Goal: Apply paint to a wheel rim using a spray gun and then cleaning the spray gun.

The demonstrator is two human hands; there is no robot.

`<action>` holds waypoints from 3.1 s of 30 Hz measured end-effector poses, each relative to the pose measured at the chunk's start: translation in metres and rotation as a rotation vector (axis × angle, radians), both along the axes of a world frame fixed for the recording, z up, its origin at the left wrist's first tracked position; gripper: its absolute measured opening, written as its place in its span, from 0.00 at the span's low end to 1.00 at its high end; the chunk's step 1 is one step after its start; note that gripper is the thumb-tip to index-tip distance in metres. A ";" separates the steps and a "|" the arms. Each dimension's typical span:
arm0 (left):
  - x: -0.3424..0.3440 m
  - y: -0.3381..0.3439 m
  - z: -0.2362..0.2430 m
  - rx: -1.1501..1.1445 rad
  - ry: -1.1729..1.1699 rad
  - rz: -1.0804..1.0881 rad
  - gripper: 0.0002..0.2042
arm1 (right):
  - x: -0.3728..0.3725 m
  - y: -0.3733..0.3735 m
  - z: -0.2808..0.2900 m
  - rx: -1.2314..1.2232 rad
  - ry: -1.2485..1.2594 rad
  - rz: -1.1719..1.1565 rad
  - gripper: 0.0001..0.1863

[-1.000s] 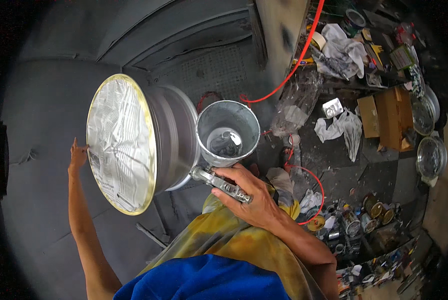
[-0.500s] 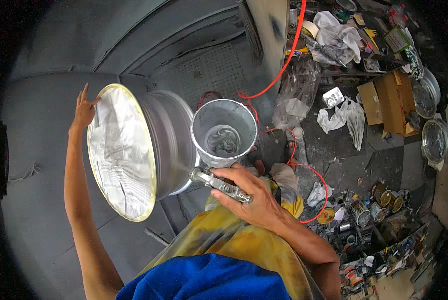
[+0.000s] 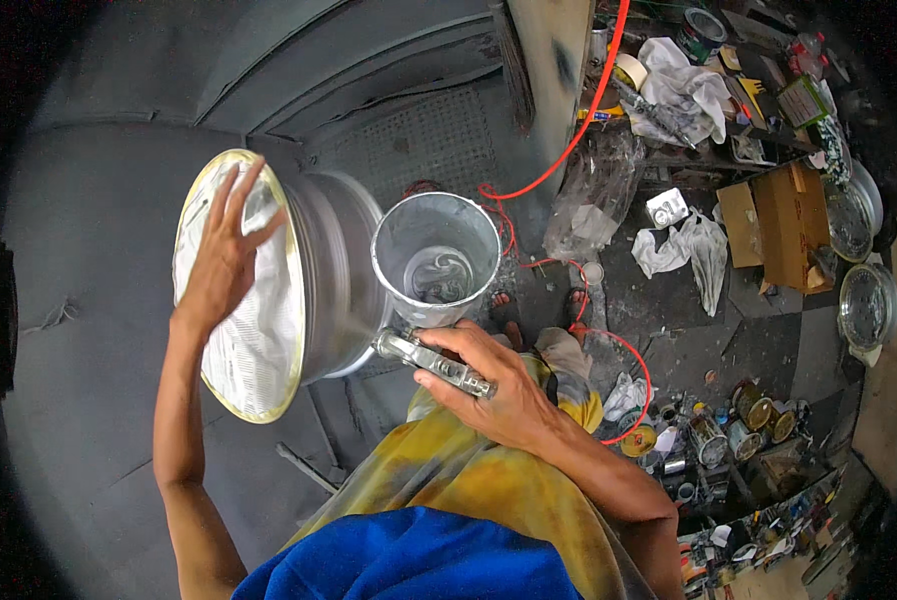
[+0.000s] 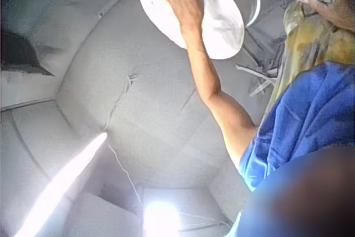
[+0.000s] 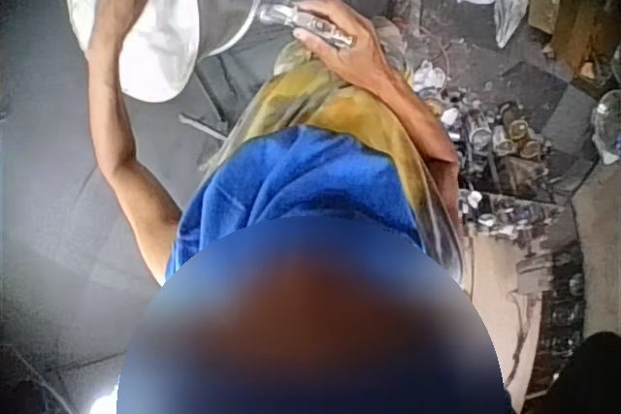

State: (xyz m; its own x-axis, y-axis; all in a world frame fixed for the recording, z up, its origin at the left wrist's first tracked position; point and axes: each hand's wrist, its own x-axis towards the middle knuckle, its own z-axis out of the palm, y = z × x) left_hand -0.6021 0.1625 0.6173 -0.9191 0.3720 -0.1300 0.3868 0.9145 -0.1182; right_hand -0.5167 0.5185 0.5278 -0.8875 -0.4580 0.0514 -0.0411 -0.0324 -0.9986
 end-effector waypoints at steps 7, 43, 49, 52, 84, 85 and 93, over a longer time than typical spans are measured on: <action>0.099 0.045 0.024 0.040 -0.178 0.136 0.30 | -0.002 0.000 -0.001 -0.019 0.015 0.014 0.21; 0.294 -0.164 -0.008 -0.325 -0.081 0.866 0.27 | 0.014 0.038 0.035 0.157 -0.067 0.067 0.19; 0.266 -0.066 0.028 -0.168 0.313 0.828 0.20 | 0.002 0.036 0.031 0.156 -0.154 0.035 0.18; 0.249 0.009 0.041 0.026 0.427 0.803 0.18 | -0.021 0.036 0.028 0.090 -0.118 -0.039 0.18; 0.209 0.313 -0.043 0.930 0.293 0.255 0.10 | 0.009 0.125 -0.020 0.293 0.346 0.371 0.25; 0.217 0.320 -0.050 1.007 0.267 0.383 0.10 | 0.007 0.122 -0.019 0.273 0.358 0.388 0.25; 0.189 0.356 -0.151 1.854 -0.266 0.683 0.12 | -0.020 0.099 -0.020 0.288 0.035 0.224 0.23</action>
